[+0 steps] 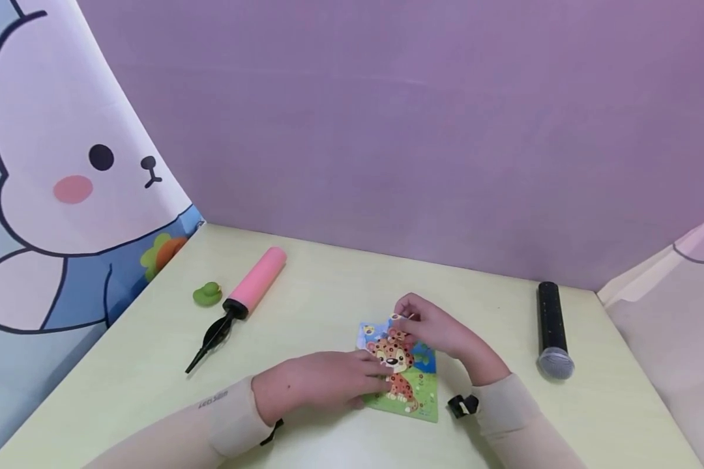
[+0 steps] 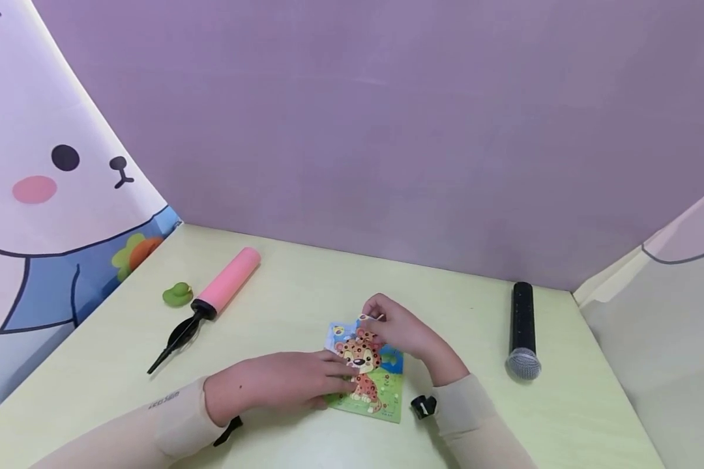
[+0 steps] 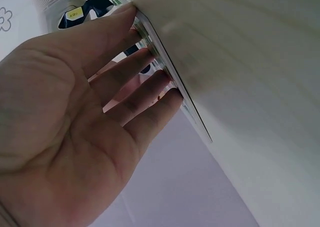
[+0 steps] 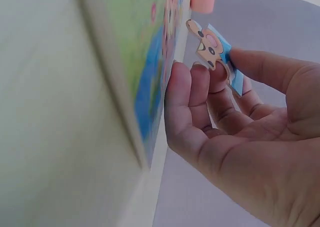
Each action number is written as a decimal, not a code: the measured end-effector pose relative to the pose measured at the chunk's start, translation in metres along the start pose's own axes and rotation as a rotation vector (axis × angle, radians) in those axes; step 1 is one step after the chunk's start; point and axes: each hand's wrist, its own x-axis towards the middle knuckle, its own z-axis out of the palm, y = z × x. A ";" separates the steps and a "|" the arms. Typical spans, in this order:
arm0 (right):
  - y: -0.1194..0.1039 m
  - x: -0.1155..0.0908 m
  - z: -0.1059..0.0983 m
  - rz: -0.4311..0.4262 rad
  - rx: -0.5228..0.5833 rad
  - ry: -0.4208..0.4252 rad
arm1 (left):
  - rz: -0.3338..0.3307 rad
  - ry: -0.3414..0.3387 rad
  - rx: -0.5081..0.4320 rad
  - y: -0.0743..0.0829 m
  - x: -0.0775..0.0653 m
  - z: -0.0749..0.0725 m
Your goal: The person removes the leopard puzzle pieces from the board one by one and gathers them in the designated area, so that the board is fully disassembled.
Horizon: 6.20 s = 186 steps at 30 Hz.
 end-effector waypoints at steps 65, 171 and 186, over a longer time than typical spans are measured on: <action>0.045 -0.061 -0.058 0.086 -0.335 0.125 | -0.037 -0.046 -0.084 0.001 0.003 -0.006; -0.007 0.003 0.006 -0.066 -0.477 -0.123 | 0.005 -0.017 -0.025 0.000 0.007 -0.007; -0.008 0.013 0.004 -0.034 -0.439 -0.152 | -0.016 -0.053 -0.041 -0.001 0.008 -0.012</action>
